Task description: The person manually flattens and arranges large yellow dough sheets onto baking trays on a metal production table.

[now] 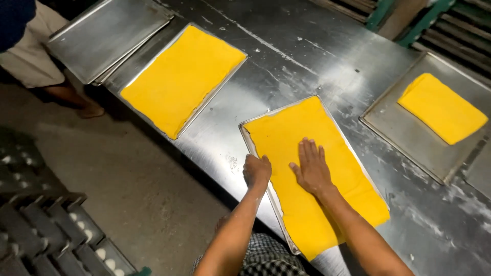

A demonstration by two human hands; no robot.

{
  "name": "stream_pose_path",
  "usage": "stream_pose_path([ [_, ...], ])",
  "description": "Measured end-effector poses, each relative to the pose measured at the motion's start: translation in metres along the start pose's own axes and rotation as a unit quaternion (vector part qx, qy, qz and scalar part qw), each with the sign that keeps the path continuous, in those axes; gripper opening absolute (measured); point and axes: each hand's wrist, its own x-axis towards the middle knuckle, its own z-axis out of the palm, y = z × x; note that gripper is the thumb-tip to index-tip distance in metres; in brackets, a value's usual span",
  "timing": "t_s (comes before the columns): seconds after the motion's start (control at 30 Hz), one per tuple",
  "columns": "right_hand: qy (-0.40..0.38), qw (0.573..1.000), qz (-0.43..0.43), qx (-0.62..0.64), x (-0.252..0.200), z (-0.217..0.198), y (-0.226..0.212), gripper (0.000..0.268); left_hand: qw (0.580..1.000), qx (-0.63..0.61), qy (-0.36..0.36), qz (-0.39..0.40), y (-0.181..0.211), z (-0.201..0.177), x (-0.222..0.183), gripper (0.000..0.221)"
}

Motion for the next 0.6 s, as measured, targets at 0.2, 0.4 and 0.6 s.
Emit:
stream_pose_path([
  [0.2,-0.058,0.997,-0.045,-0.001,0.015,-0.020,0.045,0.073,0.998,0.036,0.034,-0.027,-0.001,0.028,0.013,0.037],
  [0.4,-0.042,0.996,-0.068,0.036,0.020,-0.025,-0.012,0.081,0.997,0.055,0.048,-0.007,0.002,0.033,0.019,0.053],
  [0.6,-0.059,0.978,-0.159,0.120,0.014,-0.010,0.005,0.075,0.995,-0.027,0.096,0.028,-0.013,0.030,0.030,0.042],
])
